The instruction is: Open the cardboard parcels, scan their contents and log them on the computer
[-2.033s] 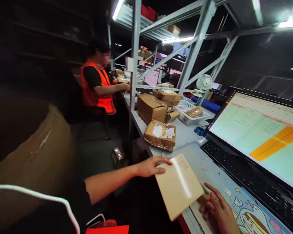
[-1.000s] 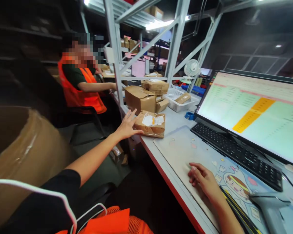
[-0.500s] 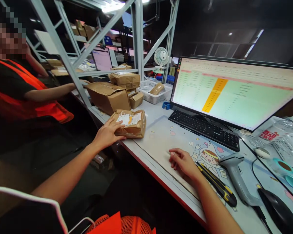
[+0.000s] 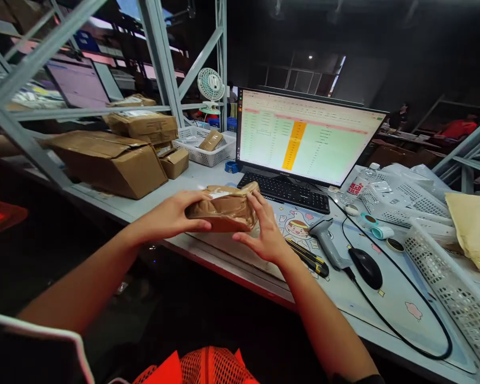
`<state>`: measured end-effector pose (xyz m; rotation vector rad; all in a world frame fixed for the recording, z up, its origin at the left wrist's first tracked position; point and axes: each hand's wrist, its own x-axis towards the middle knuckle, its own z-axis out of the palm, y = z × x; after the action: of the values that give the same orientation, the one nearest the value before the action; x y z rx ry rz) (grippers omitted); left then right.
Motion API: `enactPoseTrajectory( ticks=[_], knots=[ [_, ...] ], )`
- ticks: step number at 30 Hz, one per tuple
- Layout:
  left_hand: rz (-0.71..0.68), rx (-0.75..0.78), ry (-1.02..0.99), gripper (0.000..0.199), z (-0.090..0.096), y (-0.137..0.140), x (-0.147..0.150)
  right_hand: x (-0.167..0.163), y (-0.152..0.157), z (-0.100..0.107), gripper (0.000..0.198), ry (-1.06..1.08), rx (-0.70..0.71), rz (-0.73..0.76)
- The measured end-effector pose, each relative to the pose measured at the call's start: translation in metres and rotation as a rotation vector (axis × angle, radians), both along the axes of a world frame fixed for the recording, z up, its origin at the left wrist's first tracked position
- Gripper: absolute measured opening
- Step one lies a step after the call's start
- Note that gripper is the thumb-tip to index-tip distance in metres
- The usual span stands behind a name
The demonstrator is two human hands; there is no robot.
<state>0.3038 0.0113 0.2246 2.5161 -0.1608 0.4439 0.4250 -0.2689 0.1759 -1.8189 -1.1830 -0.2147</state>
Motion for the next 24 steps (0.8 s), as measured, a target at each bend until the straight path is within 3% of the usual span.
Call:
enactPoseTrajectory(
  ticks=[4, 9, 12, 15, 17, 20, 24],
  knots=[
    [-0.117, 0.087, 0.251, 0.068, 0.030, -0.012, 0.041, 0.009, 0.000, 0.002, 0.105, 0.059, -0.008, -0.099],
    [-0.062, 0.179, 0.139, 0.092, 0.027, -0.011, 0.099, 0.042, -0.004, -0.004, 0.110, 0.318, -0.013, -0.267],
    [-0.096, 0.229, 0.234, 0.105, 0.023, -0.003, 0.112, 0.051, -0.028, 0.001, 0.106, 0.368, -0.025, -0.292],
    [-0.088, 0.288, 0.264, 0.120, 0.019, 0.005, 0.109, 0.053, -0.078, 0.004, 0.085, 0.203, -0.079, -0.510],
    [-0.102, 0.345, 0.218, 0.124, 0.018, 0.005, 0.105, 0.054, -0.115, -0.001, 0.072, 0.124, -0.227, -0.734],
    [-0.133, 0.400, 0.161, 0.109, 0.018, 0.000, 0.099, 0.052, -0.155, -0.019, 0.070, 0.119, -0.560, -0.989],
    [-0.143, 0.446, 0.030, 0.093, 0.010, -0.016, 0.075, 0.044, -0.167, -0.040, 0.077, 0.162, -0.862, -1.018]
  ],
)
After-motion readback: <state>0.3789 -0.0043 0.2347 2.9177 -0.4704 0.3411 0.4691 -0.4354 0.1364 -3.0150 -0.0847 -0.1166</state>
